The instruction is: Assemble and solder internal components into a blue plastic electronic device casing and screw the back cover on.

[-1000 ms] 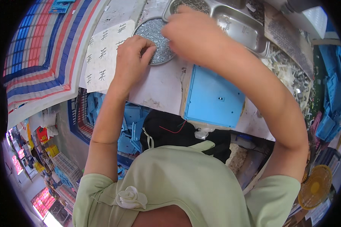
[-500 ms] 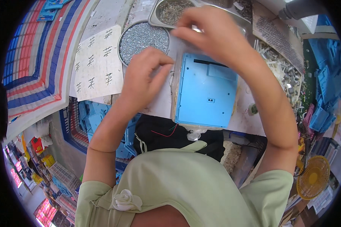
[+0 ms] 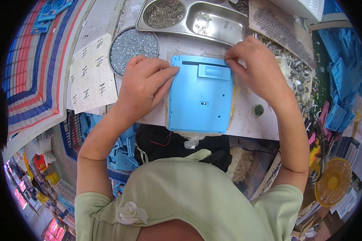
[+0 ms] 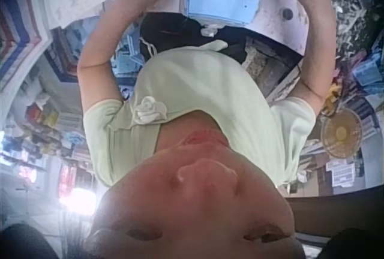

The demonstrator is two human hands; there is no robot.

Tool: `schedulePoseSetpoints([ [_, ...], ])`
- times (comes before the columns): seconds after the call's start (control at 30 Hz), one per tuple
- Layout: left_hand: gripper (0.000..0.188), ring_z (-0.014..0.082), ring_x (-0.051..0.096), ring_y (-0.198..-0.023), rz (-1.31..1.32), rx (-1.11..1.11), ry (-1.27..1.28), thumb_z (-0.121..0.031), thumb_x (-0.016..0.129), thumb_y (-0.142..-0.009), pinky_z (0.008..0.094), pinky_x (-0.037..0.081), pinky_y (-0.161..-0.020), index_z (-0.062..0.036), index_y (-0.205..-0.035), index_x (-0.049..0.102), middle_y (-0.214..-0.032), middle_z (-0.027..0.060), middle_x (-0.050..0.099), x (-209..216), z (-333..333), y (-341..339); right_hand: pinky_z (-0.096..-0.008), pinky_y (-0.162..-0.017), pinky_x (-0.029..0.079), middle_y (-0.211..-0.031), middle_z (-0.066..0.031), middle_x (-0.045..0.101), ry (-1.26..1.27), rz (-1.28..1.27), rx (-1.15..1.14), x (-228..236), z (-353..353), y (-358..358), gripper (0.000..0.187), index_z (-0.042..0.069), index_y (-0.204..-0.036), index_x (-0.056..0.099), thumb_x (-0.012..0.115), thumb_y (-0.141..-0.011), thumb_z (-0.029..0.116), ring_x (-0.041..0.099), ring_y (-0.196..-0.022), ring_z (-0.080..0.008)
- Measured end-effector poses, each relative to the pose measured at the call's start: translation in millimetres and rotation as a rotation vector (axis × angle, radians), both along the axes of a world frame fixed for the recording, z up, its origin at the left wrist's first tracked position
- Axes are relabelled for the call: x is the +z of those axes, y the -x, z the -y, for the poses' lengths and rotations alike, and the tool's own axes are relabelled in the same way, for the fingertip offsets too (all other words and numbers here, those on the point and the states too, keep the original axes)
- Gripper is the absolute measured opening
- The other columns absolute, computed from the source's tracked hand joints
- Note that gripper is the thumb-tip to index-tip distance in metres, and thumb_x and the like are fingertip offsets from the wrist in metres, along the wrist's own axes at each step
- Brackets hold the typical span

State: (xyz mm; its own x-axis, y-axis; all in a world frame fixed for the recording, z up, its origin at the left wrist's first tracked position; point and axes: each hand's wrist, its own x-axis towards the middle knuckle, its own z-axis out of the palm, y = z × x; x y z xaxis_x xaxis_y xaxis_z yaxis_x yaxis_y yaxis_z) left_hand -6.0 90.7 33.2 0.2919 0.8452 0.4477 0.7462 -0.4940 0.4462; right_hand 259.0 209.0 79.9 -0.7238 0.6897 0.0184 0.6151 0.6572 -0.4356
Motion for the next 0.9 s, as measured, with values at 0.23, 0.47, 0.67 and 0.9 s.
schedulePoseSetpoints([
  [0.23,0.018,0.0283,0.065,-0.093,-0.172,0.398,0.050,-0.015,0.077,-0.082,0.0420,0.046,-0.085,-0.0072,-0.098,0.074,-0.094,0.0082,0.068,-7.1,-10.0,59.5,-0.0418,-0.072,0.053,-0.082,-0.0126,0.071,0.222,0.123,0.006,14.7,-25.3,19.1,0.016,0.001,-0.089,0.073,0.076,-0.079,0.013,0.067,-0.076,-0.0291],
  [0.47,0.012,0.0298,0.065,-0.085,-0.169,0.433,0.119,-0.014,0.076,-0.083,0.0411,0.048,-0.078,-0.0063,-0.091,0.071,-0.088,0.0098,0.067,-19.8,-5.1,73.4,-0.0387,-0.085,0.052,-0.090,-0.0050,0.068,-0.266,-0.192,0.495,-12.5,-25.5,150.9,0.016,0.005,-0.093,0.074,0.078,-0.079,0.013,0.062,-0.102,-0.0243],
  [0.67,0.009,0.0174,0.062,-0.073,0.112,0.570,0.238,-0.009,0.074,-0.090,0.0307,0.049,-0.069,-0.0024,-0.094,0.069,-0.085,0.0069,0.068,-16.6,-3.3,80.9,-0.0418,-0.086,0.050,-0.089,-0.0040,0.070,-0.435,0.165,0.544,-46.9,-31.0,202.1,0.011,0.011,-0.090,0.078,0.076,-0.081,0.018,0.062,-0.104,-0.0216],
  [0.9,0.009,0.0150,0.066,-0.073,0.487,0.524,0.378,-0.005,0.074,-0.088,0.0296,0.051,-0.067,-0.0004,-0.096,0.072,-0.085,0.0069,0.072,-0.7,5.4,57.8,-0.0490,-0.086,0.051,-0.090,-0.0128,0.074,-0.288,-0.104,0.307,-29.8,-43.4,170.9,0.018,0.006,-0.082,0.076,0.074,-0.079,0.024,0.066,-0.094,-0.0355],
])
